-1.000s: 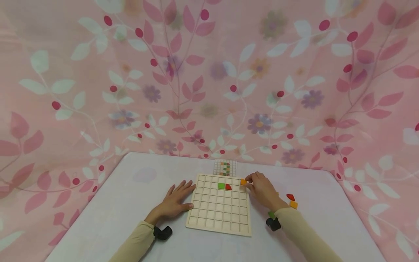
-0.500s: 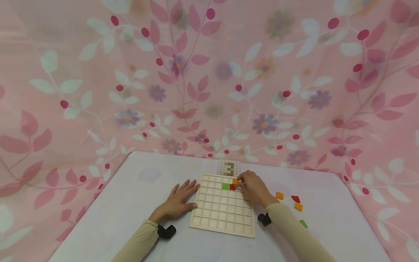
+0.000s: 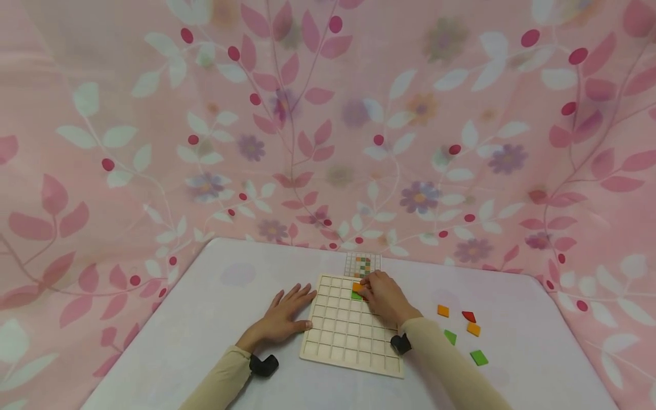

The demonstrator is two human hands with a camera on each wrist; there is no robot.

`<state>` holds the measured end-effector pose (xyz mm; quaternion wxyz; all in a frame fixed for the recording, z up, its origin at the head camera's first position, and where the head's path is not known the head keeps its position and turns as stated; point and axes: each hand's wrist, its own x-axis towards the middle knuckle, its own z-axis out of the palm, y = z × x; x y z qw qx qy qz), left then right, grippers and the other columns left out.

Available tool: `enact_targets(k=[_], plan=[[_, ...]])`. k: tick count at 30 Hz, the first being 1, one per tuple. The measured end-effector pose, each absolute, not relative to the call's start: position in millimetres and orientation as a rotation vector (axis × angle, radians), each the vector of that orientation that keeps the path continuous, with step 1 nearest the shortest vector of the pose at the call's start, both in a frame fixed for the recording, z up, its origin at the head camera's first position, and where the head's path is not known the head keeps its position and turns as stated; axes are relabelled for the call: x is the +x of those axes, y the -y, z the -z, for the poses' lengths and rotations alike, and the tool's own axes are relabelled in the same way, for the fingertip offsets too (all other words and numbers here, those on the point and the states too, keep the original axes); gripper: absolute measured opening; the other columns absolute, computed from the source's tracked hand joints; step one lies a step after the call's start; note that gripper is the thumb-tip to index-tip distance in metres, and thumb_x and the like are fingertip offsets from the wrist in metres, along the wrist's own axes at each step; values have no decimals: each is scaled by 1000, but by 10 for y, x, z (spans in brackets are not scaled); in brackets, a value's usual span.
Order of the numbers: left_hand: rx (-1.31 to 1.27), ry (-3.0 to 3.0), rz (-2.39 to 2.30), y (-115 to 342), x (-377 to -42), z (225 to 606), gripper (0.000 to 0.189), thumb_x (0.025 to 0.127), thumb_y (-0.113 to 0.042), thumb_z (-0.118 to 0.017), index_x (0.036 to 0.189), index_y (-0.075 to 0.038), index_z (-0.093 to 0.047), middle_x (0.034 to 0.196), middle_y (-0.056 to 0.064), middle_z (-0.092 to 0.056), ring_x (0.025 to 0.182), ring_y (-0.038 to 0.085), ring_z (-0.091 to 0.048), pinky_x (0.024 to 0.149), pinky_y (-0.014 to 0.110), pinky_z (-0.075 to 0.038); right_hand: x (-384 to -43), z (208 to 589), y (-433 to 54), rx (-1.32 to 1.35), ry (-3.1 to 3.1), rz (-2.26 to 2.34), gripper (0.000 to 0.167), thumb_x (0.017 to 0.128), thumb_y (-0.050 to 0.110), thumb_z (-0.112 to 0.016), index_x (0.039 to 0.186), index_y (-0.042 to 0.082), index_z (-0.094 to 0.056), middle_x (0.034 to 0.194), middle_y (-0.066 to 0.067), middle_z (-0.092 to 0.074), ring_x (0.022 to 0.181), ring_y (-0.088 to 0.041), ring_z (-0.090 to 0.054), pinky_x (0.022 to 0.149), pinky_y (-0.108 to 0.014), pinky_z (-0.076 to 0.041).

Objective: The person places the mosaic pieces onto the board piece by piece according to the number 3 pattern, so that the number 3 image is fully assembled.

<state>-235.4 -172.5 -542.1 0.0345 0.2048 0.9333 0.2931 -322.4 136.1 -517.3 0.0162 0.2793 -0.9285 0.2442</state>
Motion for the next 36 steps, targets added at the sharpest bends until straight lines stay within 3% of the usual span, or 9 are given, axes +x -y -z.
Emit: enact_targets(k=[8,18,36], plan=[[603,-2860,-883,1719,-2355,5400,74,101,-39,-69,164,-11,-41,175,12,-29,165,40,-16,127,72,-6,-3250,5185,-1227,888,2916,-823,19,102,23,-73,115,10,-72,104,2,-67,92,-11,-59,85,-36,-56],[600,-2862,-871,1716,-2368,5406,74,101,-38,-69,164,-10,-41,175,14,-30,165,40,-17,127,73,-7,-3264,5168,-1150,897,2928,-839,21,99,29,-77,111,12,-74,94,6,-64,80,-9,-54,75,-27,-50],[588,-2867,-853,1710,-2379,5397,74,100,-37,-70,164,-13,-42,175,10,-29,165,39,-16,128,71,-7,-3337,5165,-1167,1059,2849,-994,12,94,21,-82,101,14,-76,87,7,-65,75,-7,-53,68,-22,-48]])
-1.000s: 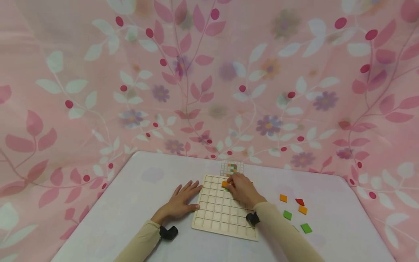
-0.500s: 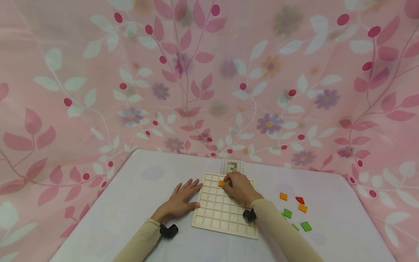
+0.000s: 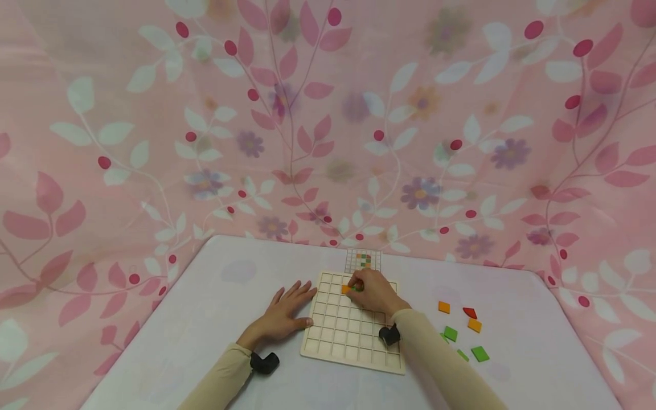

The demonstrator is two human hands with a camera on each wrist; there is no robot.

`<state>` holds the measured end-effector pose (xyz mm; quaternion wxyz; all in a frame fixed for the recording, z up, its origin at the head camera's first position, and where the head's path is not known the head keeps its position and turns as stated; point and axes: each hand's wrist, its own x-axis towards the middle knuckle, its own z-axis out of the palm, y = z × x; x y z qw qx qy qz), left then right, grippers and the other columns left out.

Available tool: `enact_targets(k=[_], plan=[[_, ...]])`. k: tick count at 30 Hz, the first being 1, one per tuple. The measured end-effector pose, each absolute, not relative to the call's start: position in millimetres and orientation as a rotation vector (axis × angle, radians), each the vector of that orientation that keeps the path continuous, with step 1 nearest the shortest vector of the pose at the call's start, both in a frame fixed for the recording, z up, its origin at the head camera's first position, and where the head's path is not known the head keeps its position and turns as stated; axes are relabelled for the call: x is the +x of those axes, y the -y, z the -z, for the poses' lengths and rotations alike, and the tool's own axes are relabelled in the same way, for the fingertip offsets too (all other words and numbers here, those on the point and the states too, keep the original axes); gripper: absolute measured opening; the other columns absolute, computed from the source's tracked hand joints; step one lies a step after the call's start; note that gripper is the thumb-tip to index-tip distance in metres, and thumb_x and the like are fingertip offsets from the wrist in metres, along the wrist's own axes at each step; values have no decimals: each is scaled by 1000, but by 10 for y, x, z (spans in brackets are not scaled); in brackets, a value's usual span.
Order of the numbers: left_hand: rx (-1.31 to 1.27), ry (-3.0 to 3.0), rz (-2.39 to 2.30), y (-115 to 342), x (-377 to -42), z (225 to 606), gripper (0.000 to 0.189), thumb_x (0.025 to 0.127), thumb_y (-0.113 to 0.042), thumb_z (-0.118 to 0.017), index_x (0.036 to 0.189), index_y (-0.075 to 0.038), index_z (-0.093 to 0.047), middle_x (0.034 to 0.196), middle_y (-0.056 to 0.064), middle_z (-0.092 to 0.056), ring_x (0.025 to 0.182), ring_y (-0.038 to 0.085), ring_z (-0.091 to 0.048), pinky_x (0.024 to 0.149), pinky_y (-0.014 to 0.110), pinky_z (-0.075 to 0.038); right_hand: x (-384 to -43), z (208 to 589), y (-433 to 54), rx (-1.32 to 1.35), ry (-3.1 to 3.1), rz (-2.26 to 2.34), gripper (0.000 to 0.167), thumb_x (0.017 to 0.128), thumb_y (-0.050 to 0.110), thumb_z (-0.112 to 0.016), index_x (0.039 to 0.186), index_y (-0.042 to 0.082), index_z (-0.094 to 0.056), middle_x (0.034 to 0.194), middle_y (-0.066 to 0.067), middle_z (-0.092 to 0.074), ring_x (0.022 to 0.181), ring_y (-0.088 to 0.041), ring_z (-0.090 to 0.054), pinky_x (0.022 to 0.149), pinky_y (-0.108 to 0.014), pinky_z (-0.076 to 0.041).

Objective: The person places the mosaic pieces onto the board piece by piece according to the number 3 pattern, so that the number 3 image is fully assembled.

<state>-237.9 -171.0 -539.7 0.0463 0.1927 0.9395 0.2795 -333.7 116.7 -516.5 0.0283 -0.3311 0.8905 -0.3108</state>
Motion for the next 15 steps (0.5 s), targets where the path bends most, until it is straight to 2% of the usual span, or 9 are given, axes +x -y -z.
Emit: enact_targets(k=[9,15], plan=[[584,-2864,-858,1704,-2374,5403,74,100,-37,-70,164,-13,-42,175,10,-30,165,38,-16,128,71,-6,-3349,5184,-1203,-879,-2669,1096,14,92,21,-84,104,15,-81,102,1,-74,85,-8,-63,78,-23,-54],[582,-2865,-856,1713,-2383,5399,74,101,-38,-70,164,-14,-41,176,10,-29,165,38,-15,128,71,-6,-3351,5160,-1200,-831,-2632,1150,13,92,19,-85,102,12,-81,101,-2,-74,81,-10,-61,73,-22,-52]])
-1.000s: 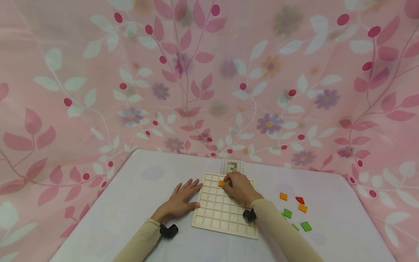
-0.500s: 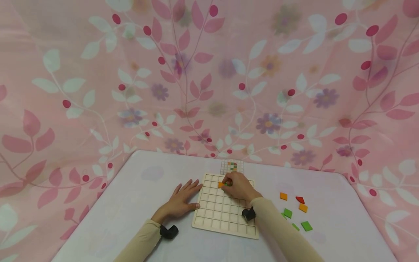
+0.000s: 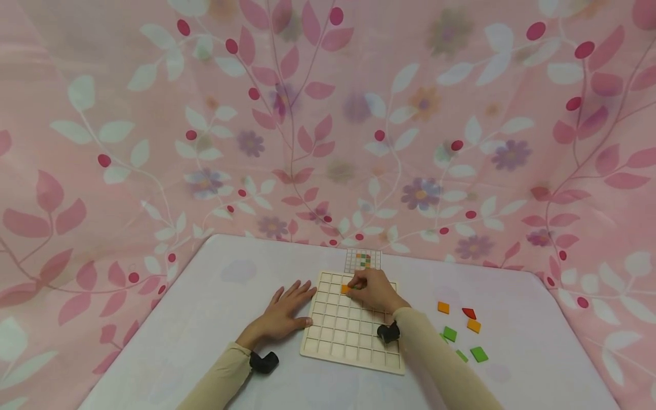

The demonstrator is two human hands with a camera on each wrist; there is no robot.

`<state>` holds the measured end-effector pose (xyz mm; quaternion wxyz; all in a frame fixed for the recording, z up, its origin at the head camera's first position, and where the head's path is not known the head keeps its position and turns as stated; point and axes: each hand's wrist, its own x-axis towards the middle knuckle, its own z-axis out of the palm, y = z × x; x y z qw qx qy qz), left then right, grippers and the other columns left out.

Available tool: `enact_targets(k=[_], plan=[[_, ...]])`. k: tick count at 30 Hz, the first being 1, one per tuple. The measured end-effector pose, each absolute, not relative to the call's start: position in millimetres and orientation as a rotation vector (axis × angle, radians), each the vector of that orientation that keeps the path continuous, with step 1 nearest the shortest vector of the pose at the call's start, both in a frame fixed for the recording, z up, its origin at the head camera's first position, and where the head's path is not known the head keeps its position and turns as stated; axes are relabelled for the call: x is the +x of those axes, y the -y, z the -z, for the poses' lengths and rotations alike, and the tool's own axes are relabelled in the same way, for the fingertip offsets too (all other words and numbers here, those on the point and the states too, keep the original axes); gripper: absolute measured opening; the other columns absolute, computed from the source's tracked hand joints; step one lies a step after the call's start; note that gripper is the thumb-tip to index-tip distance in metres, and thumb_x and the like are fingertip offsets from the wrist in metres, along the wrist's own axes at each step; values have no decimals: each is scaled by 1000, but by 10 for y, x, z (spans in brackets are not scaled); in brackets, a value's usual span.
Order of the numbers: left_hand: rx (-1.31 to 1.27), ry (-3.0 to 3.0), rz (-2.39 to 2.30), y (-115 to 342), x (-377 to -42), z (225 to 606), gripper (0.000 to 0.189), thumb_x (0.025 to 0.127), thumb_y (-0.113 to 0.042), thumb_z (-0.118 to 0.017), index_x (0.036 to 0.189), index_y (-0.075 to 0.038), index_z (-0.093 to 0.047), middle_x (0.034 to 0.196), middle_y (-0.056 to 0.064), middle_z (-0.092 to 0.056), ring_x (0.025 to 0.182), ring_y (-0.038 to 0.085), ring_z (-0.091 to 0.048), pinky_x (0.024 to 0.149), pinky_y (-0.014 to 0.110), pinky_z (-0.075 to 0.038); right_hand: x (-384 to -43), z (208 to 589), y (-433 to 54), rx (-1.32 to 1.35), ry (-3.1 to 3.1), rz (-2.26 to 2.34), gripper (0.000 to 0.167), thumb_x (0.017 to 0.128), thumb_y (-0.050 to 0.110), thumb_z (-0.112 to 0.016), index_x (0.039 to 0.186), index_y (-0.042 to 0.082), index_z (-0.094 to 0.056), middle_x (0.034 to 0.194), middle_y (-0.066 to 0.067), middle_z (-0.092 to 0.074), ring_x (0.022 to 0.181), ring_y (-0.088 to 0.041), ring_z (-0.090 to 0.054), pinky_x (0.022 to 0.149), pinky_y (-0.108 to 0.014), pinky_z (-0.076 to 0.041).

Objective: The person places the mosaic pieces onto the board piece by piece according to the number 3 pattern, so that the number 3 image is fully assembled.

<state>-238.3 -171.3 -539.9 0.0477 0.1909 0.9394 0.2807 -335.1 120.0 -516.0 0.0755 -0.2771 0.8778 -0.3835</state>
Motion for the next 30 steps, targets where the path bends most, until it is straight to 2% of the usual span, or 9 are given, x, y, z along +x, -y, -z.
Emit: enact_targets(k=[7,21,30], plan=[[587,-2861,-862,1720,-2378,5388,74,101,-38,-69,165,-13,-41,176,10,-28,166,39,-15,128,71,-6,-3356,5177,-1209,-827,-2620,1174,15,92,19,-84,104,11,-82,98,-2,-74,75,-11,-59,67,-23,-49],[575,-2854,-860,1725,-2378,5412,74,101,-39,-69,165,-15,-40,176,9,-28,166,37,-14,128,71,-5,-3382,5286,-1256,-817,-2562,1273,14,91,26,-86,101,17,-83,85,1,-69,67,-11,-54,61,-23,-45],[586,-2859,-856,1729,-2375,5405,75,101,-40,-69,165,-14,-40,176,9,-28,166,37,-15,128,70,-5,-3361,5275,-1248,-771,-2571,1311,14,90,25,-87,101,16,-84,81,1,-66,68,-11,-53,64,-23,-45]])
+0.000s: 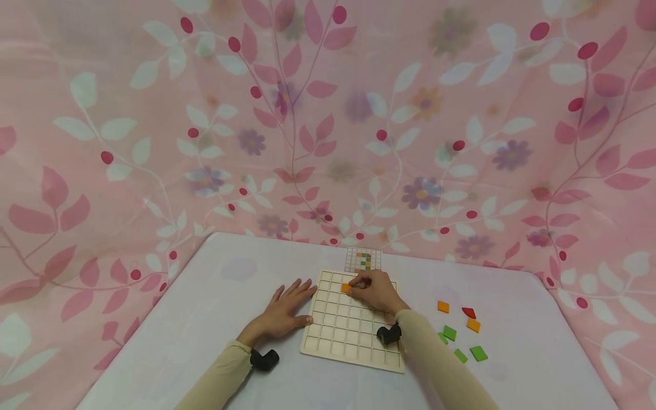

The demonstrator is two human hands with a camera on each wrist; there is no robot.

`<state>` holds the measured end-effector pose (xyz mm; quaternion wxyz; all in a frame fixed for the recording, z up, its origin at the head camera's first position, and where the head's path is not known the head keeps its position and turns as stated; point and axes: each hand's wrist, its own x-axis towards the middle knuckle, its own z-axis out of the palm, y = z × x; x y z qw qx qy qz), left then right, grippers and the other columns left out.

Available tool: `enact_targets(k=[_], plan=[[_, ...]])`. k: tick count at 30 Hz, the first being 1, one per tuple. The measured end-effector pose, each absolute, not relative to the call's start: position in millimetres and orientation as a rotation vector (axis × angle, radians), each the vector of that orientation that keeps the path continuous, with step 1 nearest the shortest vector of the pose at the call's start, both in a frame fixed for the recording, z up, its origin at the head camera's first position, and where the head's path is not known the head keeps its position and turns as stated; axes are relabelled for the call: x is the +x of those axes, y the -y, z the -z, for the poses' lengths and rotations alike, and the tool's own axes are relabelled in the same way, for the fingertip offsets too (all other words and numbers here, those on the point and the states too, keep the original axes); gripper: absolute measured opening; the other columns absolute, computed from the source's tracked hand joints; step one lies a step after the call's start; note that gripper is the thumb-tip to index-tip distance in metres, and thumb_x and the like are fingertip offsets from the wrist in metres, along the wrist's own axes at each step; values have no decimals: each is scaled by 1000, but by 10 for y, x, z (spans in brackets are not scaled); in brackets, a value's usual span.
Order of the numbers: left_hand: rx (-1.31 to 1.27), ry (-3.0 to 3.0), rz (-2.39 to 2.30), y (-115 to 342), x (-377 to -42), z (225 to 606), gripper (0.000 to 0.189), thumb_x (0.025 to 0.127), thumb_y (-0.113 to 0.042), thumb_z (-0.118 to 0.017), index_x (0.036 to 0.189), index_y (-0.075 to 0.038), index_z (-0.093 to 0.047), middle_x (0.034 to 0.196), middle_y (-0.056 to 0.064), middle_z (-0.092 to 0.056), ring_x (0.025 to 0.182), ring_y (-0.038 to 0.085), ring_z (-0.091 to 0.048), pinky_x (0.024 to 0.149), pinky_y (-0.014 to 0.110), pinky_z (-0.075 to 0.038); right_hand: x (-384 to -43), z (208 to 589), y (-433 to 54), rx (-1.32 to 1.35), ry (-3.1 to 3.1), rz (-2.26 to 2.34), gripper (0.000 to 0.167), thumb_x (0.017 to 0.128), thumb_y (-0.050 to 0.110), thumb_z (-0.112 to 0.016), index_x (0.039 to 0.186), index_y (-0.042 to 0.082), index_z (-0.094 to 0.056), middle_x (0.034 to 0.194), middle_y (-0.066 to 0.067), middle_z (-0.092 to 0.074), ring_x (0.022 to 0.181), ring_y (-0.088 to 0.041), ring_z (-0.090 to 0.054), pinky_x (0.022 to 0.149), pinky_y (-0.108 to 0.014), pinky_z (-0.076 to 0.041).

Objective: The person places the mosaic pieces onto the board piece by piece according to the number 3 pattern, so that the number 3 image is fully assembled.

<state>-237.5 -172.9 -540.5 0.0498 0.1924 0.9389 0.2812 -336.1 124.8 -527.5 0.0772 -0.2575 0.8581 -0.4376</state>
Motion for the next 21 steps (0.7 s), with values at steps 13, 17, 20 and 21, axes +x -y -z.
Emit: enact_targets(k=[13,17,20,21], plan=[[599,-2853,-881,1728,-2370,5427,75,100,-38,-71,164,-12,-41,175,11,-30,165,38,-17,128,71,-6,-3350,5331,-1280,-742,-2535,1357,21,89,29,-88,105,16,-83,80,-1,-66,69,-13,-55,65,-24,-46],[596,-2855,-877,1729,-2372,5428,75,100,-39,-71,164,-13,-41,175,11,-30,165,38,-16,128,71,-6,-3350,5322,-1276,-746,-2531,1360,23,88,27,-89,107,15,-83,81,-2,-67,70,-13,-56,65,-23,-47],[597,-2858,-872,1730,-2376,5421,74,101,-39,-70,164,-14,-41,175,11,-30,165,38,-16,128,71,-7,-3343,5310,-1269,-741,-2539,1361,23,87,26,-89,107,15,-84,82,-3,-67,71,-14,-56,66,-23,-47],[598,-2859,-871,1731,-2379,5419,74,101,-39,-70,164,-14,-41,175,11,-30,165,38,-16,128,71,-7,-3342,5309,-1268,-736,-2542,1362,23,87,26,-90,107,15,-84,82,-3,-67,71,-14,-56,65,-24,-47]])
